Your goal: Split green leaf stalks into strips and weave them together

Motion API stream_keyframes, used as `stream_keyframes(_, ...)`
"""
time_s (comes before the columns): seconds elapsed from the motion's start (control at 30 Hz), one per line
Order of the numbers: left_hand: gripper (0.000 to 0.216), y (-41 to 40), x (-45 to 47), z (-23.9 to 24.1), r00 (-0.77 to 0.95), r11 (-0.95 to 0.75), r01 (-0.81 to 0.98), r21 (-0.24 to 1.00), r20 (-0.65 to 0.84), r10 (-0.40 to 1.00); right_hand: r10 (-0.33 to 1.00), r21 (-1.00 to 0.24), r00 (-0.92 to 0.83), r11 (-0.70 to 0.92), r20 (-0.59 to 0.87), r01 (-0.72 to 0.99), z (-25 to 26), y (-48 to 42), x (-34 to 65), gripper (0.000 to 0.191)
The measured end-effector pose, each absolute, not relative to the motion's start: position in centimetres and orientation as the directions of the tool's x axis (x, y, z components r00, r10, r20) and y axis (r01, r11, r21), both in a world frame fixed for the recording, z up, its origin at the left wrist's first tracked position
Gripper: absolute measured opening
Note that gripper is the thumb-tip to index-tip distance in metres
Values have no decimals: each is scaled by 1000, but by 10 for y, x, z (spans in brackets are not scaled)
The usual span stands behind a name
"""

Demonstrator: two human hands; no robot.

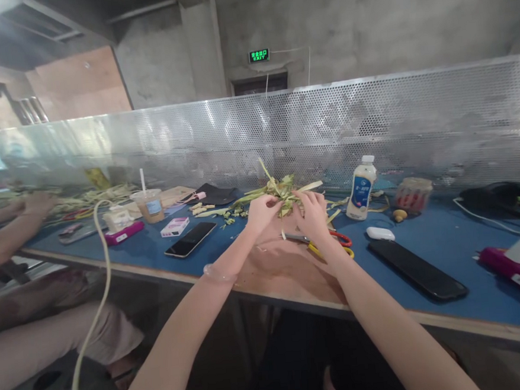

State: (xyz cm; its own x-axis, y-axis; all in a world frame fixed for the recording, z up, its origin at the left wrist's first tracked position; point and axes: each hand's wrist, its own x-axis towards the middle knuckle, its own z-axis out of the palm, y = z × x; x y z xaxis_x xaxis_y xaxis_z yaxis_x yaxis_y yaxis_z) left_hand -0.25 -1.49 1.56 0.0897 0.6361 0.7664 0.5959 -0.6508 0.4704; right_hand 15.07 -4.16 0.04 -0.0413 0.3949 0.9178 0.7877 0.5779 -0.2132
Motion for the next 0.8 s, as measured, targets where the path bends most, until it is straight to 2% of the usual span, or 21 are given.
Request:
stream_keyframes(0.1, 15, -18, 1, 13, 174, -671, 672, 315, 813, 556, 401, -191, -93, 611, 912, 768, -1, -39, 148, 31)
stream_keyframes(0.23, 10, -26, 7, 12, 284, -694, 700, 168, 827, 486, 357, -230, 5, 592, 934, 773, -2, -37, 147, 23)
stream_keyframes(0.33, 14, -29, 11, 11, 316, -704, 697, 138, 822, 474, 339, -266, 68, 581, 938, 770, 1, -40, 148, 19)
stream_keyframes(0.5, 13, -27, 12, 9, 266, -720, 674, 165, 855, 445, 321, -321, 137, 642, 937, 696, 7, -44, 149, 15)
stream_keyframes(0.57, 14, -28, 12, 10, 243, -746, 650, 147, 889, 387, 375, -380, 143, 695, 916, 611, 9, -46, 151, 16)
stream_keyframes(0.7, 13, -33, 11, 16, 257, -764, 643, 52, 925, 280, 584, -580, 112, 728, 804, 366, 12, -48, 154, 23)
stream_keyframes(0.8, 13, -36, 10, 19, 323, -781, 624, 5, 909, 264, 638, -637, 92, 725, 764, 261, 13, -48, 154, 23)
